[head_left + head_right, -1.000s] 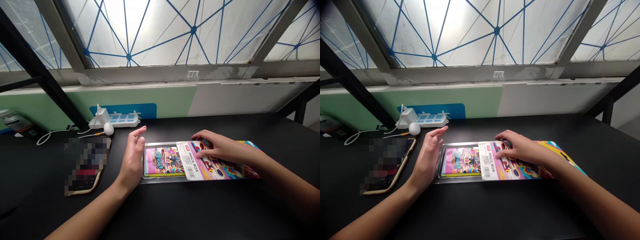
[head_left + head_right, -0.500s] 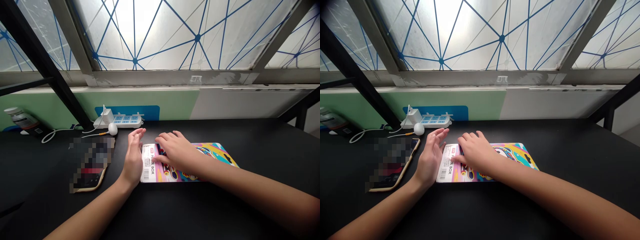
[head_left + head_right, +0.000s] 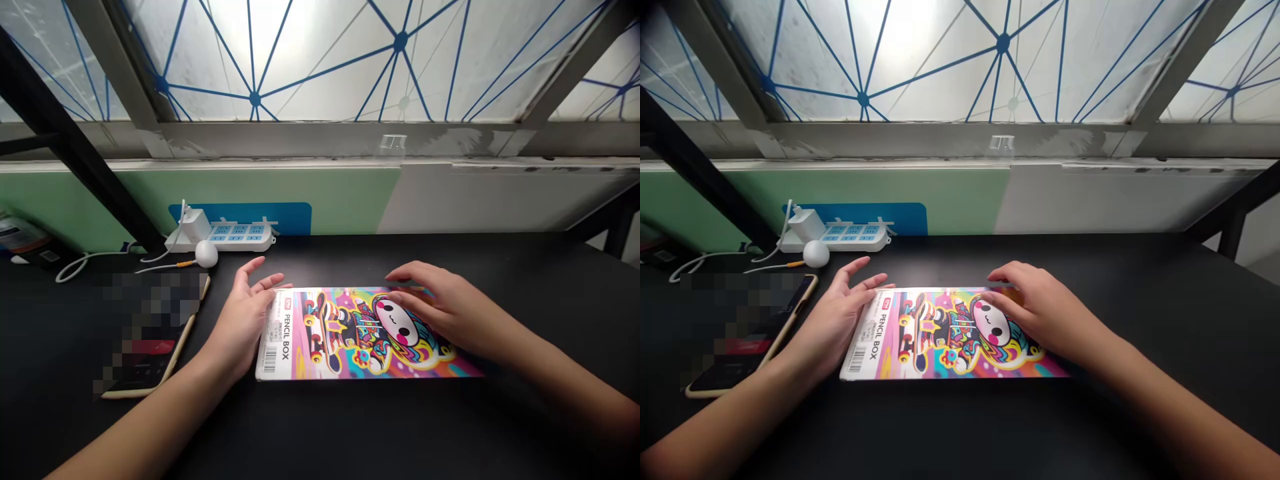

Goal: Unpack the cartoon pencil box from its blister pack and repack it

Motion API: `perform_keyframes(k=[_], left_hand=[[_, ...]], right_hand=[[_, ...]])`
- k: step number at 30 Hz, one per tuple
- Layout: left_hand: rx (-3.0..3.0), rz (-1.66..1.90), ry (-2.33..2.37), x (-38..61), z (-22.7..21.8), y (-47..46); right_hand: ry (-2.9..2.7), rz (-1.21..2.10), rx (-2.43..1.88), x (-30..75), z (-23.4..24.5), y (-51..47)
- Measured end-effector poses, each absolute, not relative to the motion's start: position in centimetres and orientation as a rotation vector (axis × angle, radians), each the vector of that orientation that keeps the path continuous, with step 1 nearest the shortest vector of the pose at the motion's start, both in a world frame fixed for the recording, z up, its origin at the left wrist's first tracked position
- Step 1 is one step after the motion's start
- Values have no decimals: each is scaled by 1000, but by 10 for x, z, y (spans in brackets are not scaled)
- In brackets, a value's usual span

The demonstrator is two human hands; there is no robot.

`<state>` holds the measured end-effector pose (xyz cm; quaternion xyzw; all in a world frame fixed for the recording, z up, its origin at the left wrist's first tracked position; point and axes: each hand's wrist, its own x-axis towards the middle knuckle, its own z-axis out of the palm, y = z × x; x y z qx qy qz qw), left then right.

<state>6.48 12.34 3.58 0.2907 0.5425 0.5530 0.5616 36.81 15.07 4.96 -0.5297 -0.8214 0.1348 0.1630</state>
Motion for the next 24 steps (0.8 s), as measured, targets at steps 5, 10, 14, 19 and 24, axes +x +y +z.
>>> perform_keyframes(k=[5, 10, 14, 19, 24], left_hand=[[699, 1328, 1298, 65, 34, 124], [671, 1335, 1293, 65, 33, 126], [628, 1323, 1277, 65, 33, 125], [504, 1308, 1280, 66, 33, 127], [418, 1366, 1233, 65, 34, 129]], right_hand=[[-2436, 492, -1512, 355, 47, 145], [-2415, 529, -1530, 356, 50, 145], [-2411, 515, -1507, 356, 49, 145], [-2400, 480, -1491, 356, 47, 145], [-2402, 459, -1469, 358, 46, 146]])
